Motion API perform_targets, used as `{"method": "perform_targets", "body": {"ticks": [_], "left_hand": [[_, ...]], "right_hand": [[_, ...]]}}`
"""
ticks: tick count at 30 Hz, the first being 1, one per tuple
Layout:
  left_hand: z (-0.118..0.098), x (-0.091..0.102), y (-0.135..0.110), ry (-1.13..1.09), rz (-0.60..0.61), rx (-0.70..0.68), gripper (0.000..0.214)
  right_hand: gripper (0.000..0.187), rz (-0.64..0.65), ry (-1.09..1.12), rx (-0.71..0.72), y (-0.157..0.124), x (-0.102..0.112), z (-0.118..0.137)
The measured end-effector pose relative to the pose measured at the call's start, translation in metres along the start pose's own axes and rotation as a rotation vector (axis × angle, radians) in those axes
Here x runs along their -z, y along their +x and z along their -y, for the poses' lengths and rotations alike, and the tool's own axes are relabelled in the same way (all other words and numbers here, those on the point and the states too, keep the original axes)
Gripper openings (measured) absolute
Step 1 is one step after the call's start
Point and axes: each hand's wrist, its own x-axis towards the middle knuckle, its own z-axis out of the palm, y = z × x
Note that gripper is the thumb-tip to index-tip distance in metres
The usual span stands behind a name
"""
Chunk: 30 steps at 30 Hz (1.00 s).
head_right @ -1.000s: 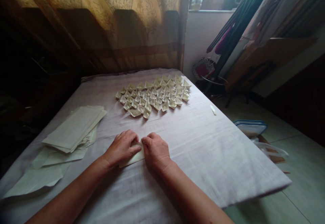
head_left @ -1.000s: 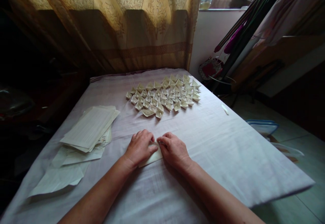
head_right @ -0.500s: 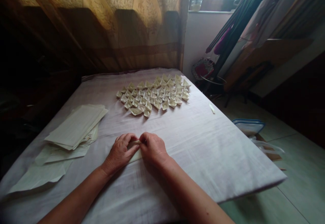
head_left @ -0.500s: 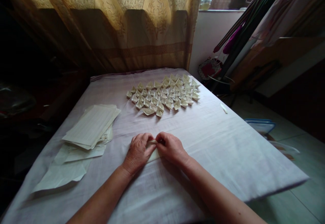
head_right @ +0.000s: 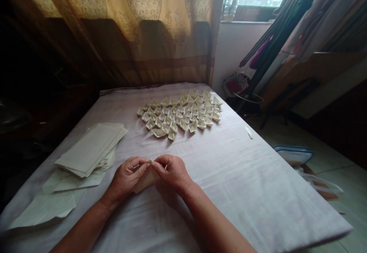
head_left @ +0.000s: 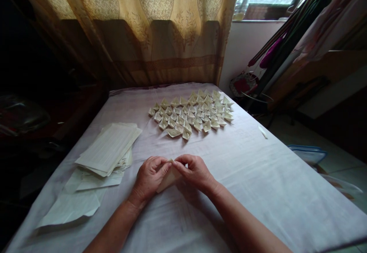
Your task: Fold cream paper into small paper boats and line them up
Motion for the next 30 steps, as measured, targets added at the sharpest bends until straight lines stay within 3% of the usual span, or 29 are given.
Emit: {"method": "perform_targets", "body": {"ticks": [7,14,26,30], "left_hand": [[0.008,-0.003,-0.003,-0.034,0.045,0.058,0.024],[0.008,-0.003,-0.003,0.003,0.073,0.049,0.026],[0.01,-0.006,-0.004,0.108,0.109,-0.002,0.029],[0.018,-0.002,0.0,0.168,-0.007,-0.029,0.02]], "right_hand": [[0.029,-0.088,-0.032,0.111,-0.004,-0.011,-0.007],[0.018,-0.129,0.027,0.106,-0.003,-0.016,-0.006],[0.02,-0.166,-0.011,0.066,-0.004,-0.021,-0.009],[0.021,-0.242,-0.136,0.036,0.001,-0.018,-0.017]]}}
